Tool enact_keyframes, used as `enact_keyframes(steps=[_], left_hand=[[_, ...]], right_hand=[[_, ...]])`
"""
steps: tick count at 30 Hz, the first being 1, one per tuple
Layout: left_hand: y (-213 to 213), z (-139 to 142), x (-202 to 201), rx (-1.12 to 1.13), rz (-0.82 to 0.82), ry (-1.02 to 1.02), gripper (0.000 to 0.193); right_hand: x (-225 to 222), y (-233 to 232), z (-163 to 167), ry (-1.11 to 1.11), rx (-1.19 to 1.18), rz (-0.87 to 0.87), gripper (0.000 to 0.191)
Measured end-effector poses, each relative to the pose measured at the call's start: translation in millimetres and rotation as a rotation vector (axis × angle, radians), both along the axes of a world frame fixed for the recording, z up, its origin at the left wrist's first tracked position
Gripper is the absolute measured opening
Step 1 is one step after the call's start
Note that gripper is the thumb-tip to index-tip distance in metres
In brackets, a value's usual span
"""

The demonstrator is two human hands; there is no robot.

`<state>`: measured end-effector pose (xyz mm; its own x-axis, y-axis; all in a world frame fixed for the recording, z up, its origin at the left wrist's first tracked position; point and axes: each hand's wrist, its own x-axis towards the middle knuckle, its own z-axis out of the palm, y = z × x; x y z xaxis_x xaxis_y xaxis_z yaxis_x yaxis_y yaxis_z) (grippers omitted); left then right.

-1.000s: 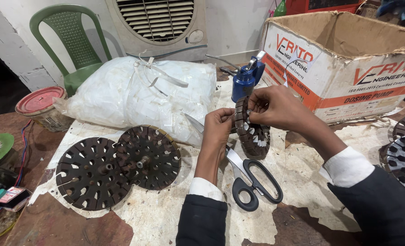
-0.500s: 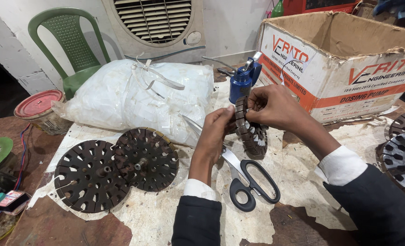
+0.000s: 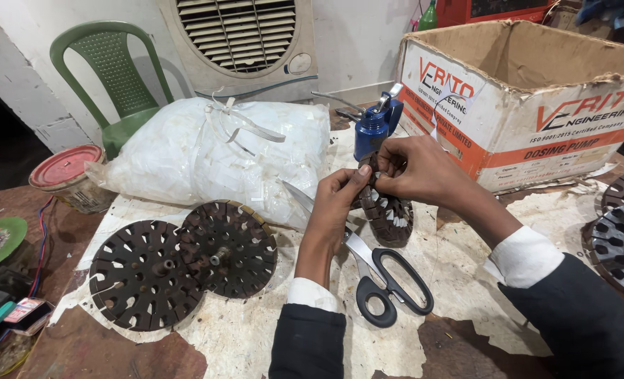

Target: The person picks small white pieces from a cardboard box and cuts them with scissors, then fits the cut pieces onto the slots of a circular metal rotor disc mounted on a hub, working on one disc at a time on the workbench.

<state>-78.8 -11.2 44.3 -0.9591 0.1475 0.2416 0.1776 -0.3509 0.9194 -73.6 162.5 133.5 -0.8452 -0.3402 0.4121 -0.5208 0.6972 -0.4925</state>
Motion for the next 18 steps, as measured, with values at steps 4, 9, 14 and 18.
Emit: enact_keyframes(steps=[4, 9, 14, 18], left_hand=[[3, 0, -1, 0.017, 0.015, -0.007, 0.041], [5, -1, -1, -0.003, 0.056, -0.018, 0.04], [7, -2, -3, 0.056, 0.062, -0.025, 0.036], [13, 1, -2, 0.121, 0.128, -0.029, 0.03]], right_hand=[[-1, 1, -1, 0.011, -0.015, 0.013, 0.024], [-2, 6, -1, 0.045, -0.04, 0.066, 0.023], [-1, 5, -1, 0.035, -0.036, 0.048, 0.02], [0, 4, -3, 0.03, -0.036, -0.012, 0.018]])
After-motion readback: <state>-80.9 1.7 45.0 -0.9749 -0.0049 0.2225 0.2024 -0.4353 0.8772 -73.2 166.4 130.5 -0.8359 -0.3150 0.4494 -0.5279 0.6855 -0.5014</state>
